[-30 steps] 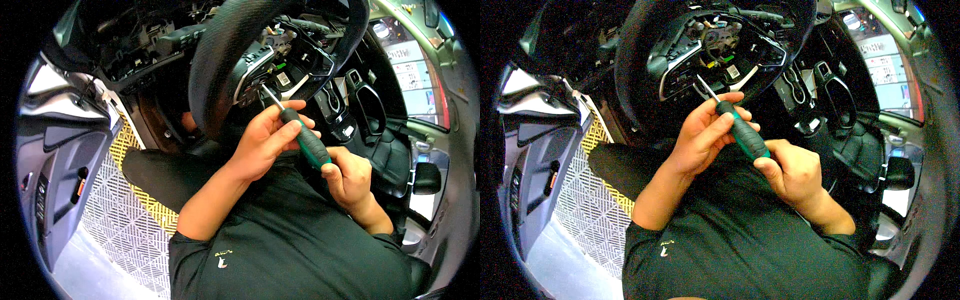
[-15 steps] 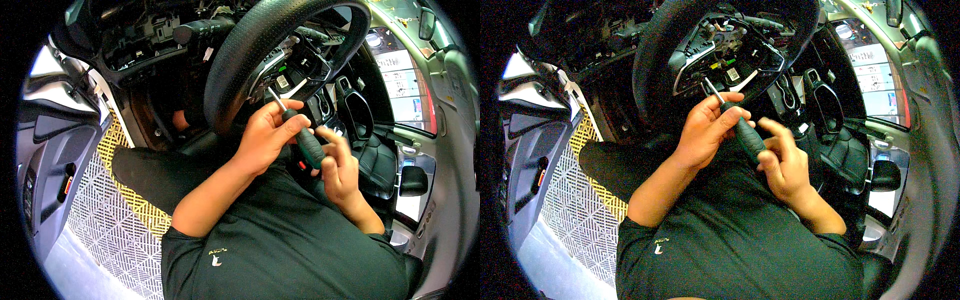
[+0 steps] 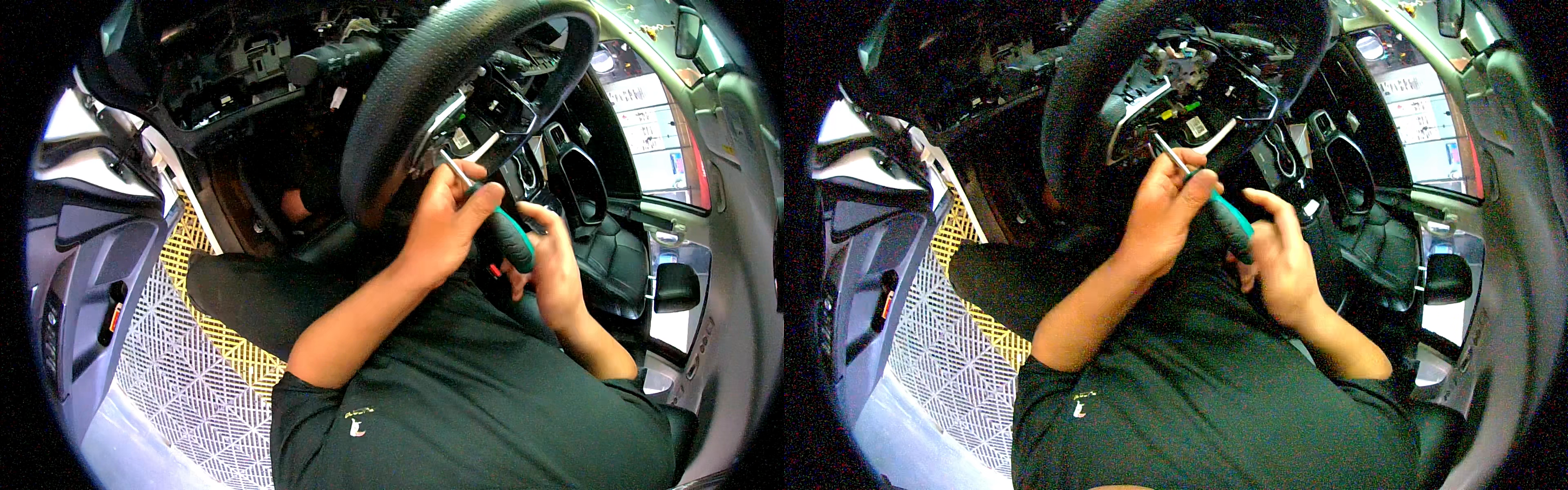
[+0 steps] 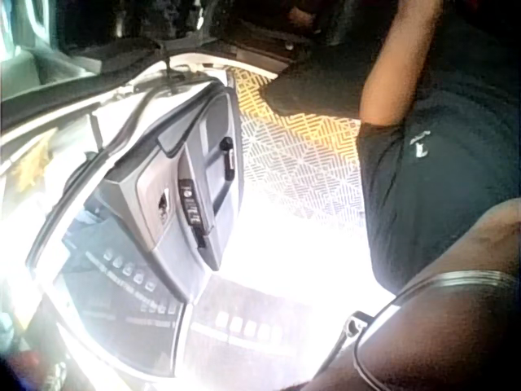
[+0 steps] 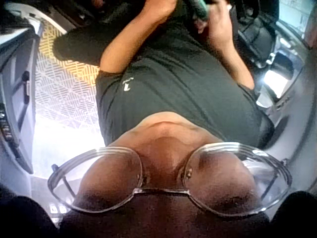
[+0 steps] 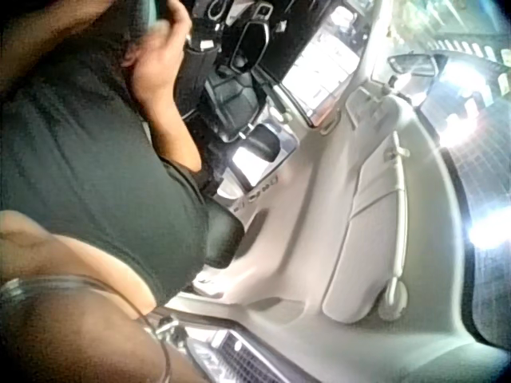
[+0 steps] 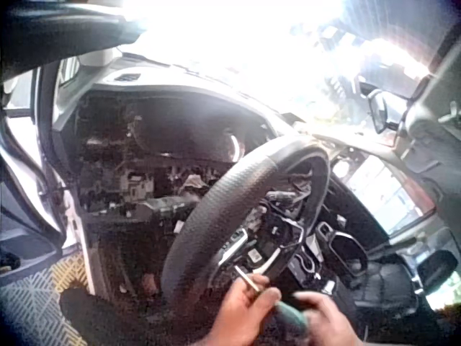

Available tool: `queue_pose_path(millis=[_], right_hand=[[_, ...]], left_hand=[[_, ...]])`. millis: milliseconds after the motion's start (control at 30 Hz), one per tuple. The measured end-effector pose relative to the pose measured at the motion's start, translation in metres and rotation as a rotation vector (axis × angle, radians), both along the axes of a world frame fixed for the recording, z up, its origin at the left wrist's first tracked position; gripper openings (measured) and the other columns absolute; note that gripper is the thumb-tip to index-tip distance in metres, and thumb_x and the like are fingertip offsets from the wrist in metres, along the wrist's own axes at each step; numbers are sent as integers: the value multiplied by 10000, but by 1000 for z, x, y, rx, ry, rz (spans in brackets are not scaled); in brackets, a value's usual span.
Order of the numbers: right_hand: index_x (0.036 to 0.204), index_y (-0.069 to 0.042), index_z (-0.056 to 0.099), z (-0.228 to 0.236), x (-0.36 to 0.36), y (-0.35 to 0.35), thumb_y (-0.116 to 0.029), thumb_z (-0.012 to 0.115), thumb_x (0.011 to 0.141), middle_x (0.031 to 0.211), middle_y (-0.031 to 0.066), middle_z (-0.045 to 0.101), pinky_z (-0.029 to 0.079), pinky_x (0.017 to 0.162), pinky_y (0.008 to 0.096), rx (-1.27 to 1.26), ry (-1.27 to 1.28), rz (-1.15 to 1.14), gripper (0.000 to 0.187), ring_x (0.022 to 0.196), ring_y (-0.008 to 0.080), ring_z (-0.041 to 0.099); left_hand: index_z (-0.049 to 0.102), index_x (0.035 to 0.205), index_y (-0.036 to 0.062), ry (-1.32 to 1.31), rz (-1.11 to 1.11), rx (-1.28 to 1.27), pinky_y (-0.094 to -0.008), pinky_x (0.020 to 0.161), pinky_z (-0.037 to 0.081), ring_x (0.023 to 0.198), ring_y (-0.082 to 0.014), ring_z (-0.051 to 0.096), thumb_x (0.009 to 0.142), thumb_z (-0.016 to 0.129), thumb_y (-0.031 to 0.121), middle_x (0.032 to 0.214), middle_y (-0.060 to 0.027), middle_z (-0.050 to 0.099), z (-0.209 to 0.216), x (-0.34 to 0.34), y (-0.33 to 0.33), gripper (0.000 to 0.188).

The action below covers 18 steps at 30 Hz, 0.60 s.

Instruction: The person uses a screwdriver to remove screws from the steering column and dashboard area of a car, detaching plastic trim pieces by hand.

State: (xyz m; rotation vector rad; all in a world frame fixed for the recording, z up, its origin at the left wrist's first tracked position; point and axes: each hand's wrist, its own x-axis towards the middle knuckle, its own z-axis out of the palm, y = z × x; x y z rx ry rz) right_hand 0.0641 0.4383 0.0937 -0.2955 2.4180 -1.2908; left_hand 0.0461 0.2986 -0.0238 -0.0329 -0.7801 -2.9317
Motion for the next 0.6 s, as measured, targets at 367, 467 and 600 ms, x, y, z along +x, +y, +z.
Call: queue_pose_path(millis=[367,467,600], right_hand=[[1005,-53,604,5,-5,-6,-719,205,991,509,48,524,331,383,244,-111,-480,-202,776,386,125,446],[1123,-22,583,17,-6,-16,-511,567,960,747,119,654,489,538,305,338,266,68,516,553,218,601],[1189,-34,570,6,-13,-17,-371,756,863,873,156,694,552,615,391,721,961,387,504,682,325,689]], left_hand=[[383,1421,20,190,-125,135,-349,996,468,1104,-206,618,1067,487,248,1172,-144,655,0,0,-6,433],[404,1385,10,186,-41,31,-324,969,484,1031,-169,641,1053,535,226,1102,-112,681,-5,-4,-2,417],[404,1375,10,187,-70,-1,-316,953,494,1027,-167,640,1045,555,219,1118,-112,684,-5,-6,-5,418]])
